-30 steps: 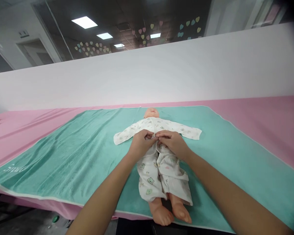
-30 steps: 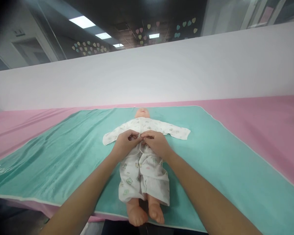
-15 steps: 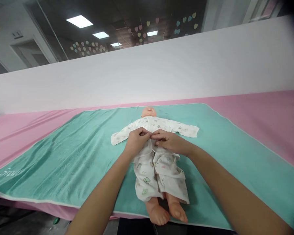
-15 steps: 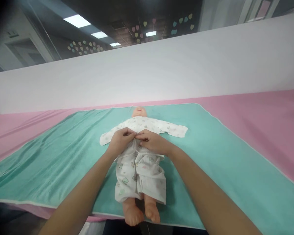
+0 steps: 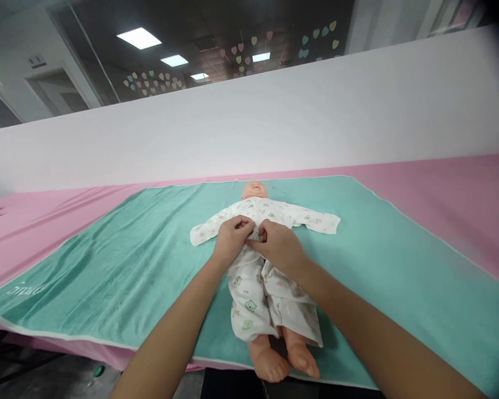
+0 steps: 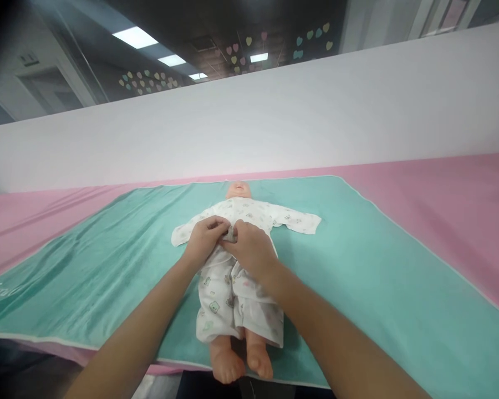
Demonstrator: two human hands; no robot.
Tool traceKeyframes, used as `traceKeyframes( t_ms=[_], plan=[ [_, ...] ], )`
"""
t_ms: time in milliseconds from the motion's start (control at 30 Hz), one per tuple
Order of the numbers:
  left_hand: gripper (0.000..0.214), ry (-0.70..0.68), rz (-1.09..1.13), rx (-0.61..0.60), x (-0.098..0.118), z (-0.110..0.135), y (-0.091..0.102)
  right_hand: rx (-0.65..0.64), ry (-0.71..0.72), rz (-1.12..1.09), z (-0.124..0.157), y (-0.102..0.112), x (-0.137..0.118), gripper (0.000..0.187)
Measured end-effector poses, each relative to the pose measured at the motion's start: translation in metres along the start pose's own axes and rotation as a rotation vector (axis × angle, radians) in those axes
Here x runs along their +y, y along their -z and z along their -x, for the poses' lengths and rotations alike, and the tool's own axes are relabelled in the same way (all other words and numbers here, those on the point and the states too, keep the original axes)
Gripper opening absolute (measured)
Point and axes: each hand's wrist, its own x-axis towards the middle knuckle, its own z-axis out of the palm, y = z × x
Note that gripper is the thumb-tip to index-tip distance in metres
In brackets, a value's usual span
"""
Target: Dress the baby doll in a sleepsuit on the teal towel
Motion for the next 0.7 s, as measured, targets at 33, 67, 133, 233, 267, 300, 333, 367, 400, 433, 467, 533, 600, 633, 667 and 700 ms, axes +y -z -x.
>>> traceKeyframes(
  t_ms=[33, 67, 133, 233, 267, 300, 333, 367, 400, 433, 467, 533, 600, 633, 667, 700],
  plan=[
    [0.017, 0.0, 0.008, 0.001, 0.0, 0.0, -0.001, 0.034, 0.012, 0.075, 0.0, -0.004, -0.001, 0.023],
    [0.017, -0.003, 0.01, 0.005, -0.001, 0.0, -0.001, 0.057, 0.027, 0.127, 0.0, -0.006, -0.002, 0.019],
    [0.018, -0.007, 0.003, 0.016, -0.001, 0.001, -0.002, 0.068, 0.066, 0.166, 0.0, -0.008, -0.001, 0.014],
    [0.02, -0.008, 0.016, 0.015, -0.001, 0.002, 0.0, 0.056, 0.117, 0.096, 0.0, -0.003, 0.002, 0.018],
    [0.021, -0.008, 0.038, 0.002, -0.001, 0.002, 0.001, 0.06, 0.129, 0.044, 0.001, 0.0, 0.003, 0.018],
    [0.023, -0.007, 0.069, -0.019, 0.0, 0.002, 0.002, 0.074, 0.138, -0.017, 0.001, 0.003, 0.004, 0.017],
    [0.024, -0.003, 0.104, -0.049, 0.001, 0.003, 0.004, 0.095, 0.139, -0.081, 0.002, 0.005, 0.005, 0.016],
    [0.026, 0.006, 0.137, -0.084, 0.001, 0.003, 0.005, 0.117, 0.127, -0.144, 0.002, 0.007, 0.006, 0.015],
    [0.028, 0.02, 0.162, -0.118, 0.002, 0.004, 0.006, 0.135, 0.105, -0.201, 0.002, 0.008, 0.007, 0.014],
    [0.029, 0.036, 0.178, -0.143, 0.002, 0.004, 0.008, 0.145, 0.074, -0.249, 0.003, 0.008, 0.007, 0.014],
    [0.031, 0.05, 0.186, -0.157, 0.002, 0.004, 0.008, 0.147, 0.039, -0.289, 0.003, 0.008, 0.008, 0.014],
    [0.032, 0.067, 0.19, -0.161, 0.001, 0.004, 0.009, 0.137, -0.029, -0.346, 0.003, 0.007, 0.008, 0.016],
    [0.031, 0.066, 0.193, -0.153, 0.0, 0.004, 0.009, 0.127, -0.069, -0.38, 0.003, 0.006, 0.008, 0.018],
    [0.031, 0.063, 0.195, -0.151, -0.001, 0.003, 0.009, 0.121, -0.08, -0.391, 0.003, 0.005, 0.008, 0.019],
    [0.03, 0.061, 0.195, -0.149, -0.002, 0.003, 0.008, 0.114, -0.086, -0.401, 0.004, 0.005, 0.008, 0.019],
    [0.028, 0.059, 0.194, -0.147, -0.002, 0.003, 0.008, 0.107, -0.087, -0.409, 0.004, 0.005, 0.008, 0.019]
  ],
)
